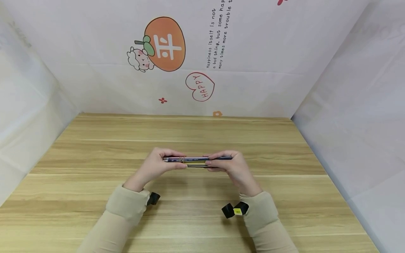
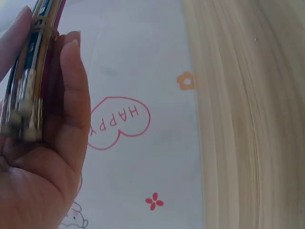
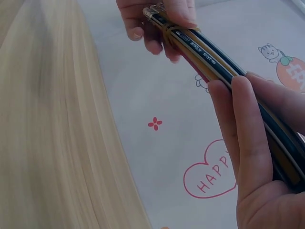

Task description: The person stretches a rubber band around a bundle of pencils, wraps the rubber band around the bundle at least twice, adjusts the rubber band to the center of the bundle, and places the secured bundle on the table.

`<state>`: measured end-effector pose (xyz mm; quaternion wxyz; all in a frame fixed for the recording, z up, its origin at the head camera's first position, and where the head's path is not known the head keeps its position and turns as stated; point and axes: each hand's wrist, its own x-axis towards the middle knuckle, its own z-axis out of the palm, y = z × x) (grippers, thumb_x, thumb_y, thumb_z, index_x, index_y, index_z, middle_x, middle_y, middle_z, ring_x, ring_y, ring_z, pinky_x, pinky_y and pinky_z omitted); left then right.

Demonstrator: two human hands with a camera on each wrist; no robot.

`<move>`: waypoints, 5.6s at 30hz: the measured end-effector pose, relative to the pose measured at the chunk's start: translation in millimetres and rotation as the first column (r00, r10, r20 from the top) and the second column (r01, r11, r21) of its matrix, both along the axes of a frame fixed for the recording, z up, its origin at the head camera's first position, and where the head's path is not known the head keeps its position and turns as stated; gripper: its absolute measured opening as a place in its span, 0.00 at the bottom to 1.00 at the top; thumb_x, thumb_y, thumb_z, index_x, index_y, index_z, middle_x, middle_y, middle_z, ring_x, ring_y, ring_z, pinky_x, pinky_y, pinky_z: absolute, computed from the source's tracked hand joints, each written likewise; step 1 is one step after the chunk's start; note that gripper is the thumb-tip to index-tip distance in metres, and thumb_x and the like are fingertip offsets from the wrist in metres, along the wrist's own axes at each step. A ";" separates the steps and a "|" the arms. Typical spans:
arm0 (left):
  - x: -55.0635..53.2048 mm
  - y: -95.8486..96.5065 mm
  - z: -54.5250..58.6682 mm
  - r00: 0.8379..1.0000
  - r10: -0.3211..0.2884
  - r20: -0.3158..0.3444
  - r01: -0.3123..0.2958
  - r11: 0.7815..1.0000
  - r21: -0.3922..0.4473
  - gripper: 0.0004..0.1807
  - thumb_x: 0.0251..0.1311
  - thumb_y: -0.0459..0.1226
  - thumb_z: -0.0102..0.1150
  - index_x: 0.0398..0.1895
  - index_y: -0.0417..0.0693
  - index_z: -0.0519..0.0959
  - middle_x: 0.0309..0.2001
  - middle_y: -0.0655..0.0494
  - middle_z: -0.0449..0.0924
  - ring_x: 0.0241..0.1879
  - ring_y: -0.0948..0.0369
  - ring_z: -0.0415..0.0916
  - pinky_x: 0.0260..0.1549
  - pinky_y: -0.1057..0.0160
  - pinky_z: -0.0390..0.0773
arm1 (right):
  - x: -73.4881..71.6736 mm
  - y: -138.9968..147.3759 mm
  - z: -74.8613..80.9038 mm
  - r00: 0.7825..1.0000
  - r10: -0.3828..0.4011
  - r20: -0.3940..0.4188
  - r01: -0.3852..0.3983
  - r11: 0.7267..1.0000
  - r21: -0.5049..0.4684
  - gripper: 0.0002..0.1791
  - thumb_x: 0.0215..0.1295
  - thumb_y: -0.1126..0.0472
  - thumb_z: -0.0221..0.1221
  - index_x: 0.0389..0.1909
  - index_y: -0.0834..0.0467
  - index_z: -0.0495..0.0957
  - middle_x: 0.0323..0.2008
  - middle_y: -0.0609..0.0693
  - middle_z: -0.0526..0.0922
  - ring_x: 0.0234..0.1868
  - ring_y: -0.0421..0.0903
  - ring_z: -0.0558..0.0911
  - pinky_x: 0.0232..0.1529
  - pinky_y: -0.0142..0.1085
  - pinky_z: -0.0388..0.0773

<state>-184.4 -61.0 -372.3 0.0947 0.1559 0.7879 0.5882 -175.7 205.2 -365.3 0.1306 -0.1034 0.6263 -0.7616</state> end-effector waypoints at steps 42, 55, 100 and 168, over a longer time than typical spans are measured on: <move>4.7 3.6 5.2 0.958 -0.145 -0.247 0.077 0.961 -0.265 0.15 0.50 0.47 0.75 0.38 0.50 0.90 0.31 0.60 0.88 0.23 0.70 0.74 0.22 0.70 0.74 | 3.5 -16.2 -3.7 0.998 0.051 -0.047 -0.045 0.992 0.114 0.05 0.63 0.67 0.64 0.36 0.58 0.89 0.41 0.51 0.89 0.48 0.54 0.86 0.42 0.42 0.86; 9.3 13.7 3.9 0.929 -0.162 -0.332 0.049 0.945 -0.324 0.18 0.50 0.51 0.74 0.45 0.59 0.88 0.32 0.67 0.88 0.22 0.67 0.71 0.23 0.71 0.70 | 4.7 -9.5 -0.9 0.997 0.081 -0.017 -0.080 0.993 0.088 0.10 0.61 0.73 0.63 0.33 0.55 0.89 0.41 0.51 0.90 0.45 0.48 0.87 0.41 0.39 0.86; 16.3 12.8 13.9 0.847 -0.239 -0.475 -0.027 0.873 -0.487 0.21 0.51 0.50 0.74 0.49 0.56 0.87 0.36 0.63 0.89 0.25 0.71 0.74 0.26 0.72 0.73 | 9.9 -20.8 -0.9 1.000 -0.007 -0.031 0.011 0.992 0.126 0.09 0.53 0.75 0.68 0.31 0.58 0.89 0.38 0.48 0.90 0.44 0.49 0.87 0.45 0.43 0.86; -8.6 -0.5 -14.1 0.913 0.234 -0.336 -0.244 0.970 0.013 0.24 0.77 0.41 0.44 0.17 0.44 0.66 0.15 0.61 0.56 0.17 0.65 0.53 0.19 0.69 0.57 | -2.3 -7.7 -2.7 0.988 -0.156 -0.017 0.155 0.987 -0.037 0.14 0.60 0.77 0.62 0.32 0.54 0.89 0.36 0.49 0.89 0.37 0.43 0.88 0.42 0.35 0.85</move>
